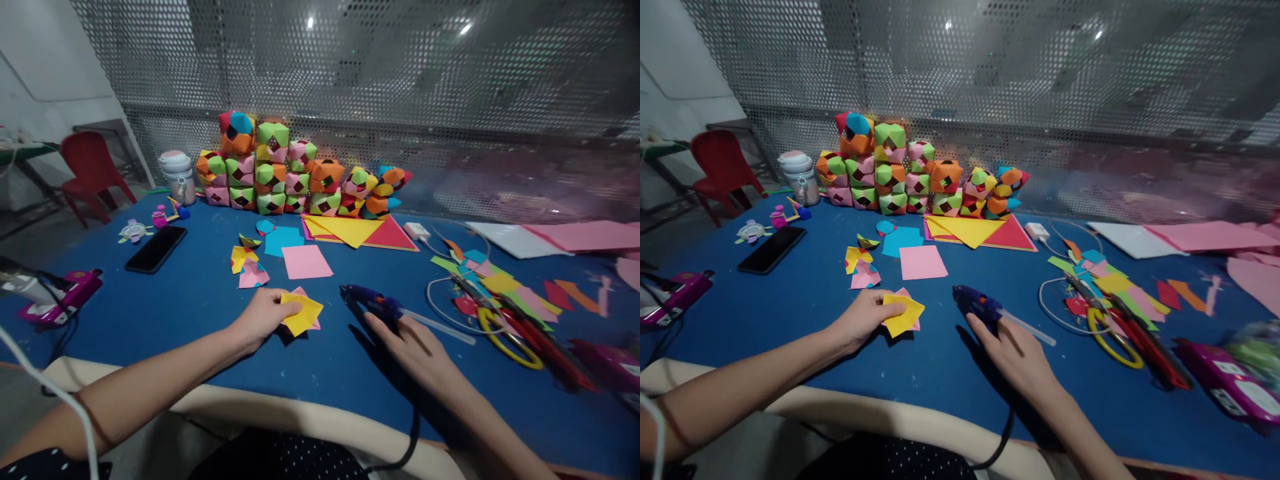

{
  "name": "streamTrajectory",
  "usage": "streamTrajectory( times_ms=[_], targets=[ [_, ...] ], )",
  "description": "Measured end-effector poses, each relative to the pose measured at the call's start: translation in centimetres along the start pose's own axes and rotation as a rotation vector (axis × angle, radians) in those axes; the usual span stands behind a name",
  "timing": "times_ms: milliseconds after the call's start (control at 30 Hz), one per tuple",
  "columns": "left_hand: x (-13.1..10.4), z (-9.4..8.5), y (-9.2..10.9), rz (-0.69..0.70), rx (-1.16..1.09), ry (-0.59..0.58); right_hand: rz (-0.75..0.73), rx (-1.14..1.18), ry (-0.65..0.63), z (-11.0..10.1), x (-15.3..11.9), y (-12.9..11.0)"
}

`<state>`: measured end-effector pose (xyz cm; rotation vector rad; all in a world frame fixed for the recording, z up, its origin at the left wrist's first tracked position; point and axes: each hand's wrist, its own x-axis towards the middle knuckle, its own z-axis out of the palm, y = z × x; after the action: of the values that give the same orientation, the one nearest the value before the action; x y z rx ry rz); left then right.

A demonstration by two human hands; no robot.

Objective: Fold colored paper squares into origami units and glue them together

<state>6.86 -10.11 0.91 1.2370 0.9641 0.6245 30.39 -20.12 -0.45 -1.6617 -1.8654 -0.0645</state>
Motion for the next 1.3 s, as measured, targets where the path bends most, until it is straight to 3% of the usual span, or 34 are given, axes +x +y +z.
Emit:
streamTrajectory(
  times_ms=[133, 267, 400, 567, 733, 967, 1300],
  targets=[
    [-0.2, 0.0, 0.2, 0.010, 0.003, -0.012, 0.164, -0.253, -0.093, -2.5, -2.1, -1.8],
    [-0.7, 0.6, 0.3, -0.003, 0.005, -0.043, 0.104, 0.140, -0.149, -2.7, -1.6, -5.5],
    [-1.2, 1.0, 0.4, 0.017, 0.002, -0.117, 0.122, 0.353, -0.129, 0.0, 1.9, -7.8],
    [-1.4, 0.7, 0.5, 0.045, 0.001, -0.135, 0.210, 0.616, -0.229, 3.0, 4.3, -8.0],
    [-1.3, 0.7, 0.6, 0.042, 0.056, -0.090, 0.292, 0.724, -0.174, 4.2, 3.9, -7.5],
    [-1.1, 0.8, 0.7, 0.079, 0.041, 0.017, 0.308, 0.766, -0.155, 4.5, 3.8, -7.5],
    [-1.1, 0.6, 0.9, 0.047, -0.049, -0.022, 0.179, 0.709, -0.126, 3.9, 3.6, -7.7]
  ],
)
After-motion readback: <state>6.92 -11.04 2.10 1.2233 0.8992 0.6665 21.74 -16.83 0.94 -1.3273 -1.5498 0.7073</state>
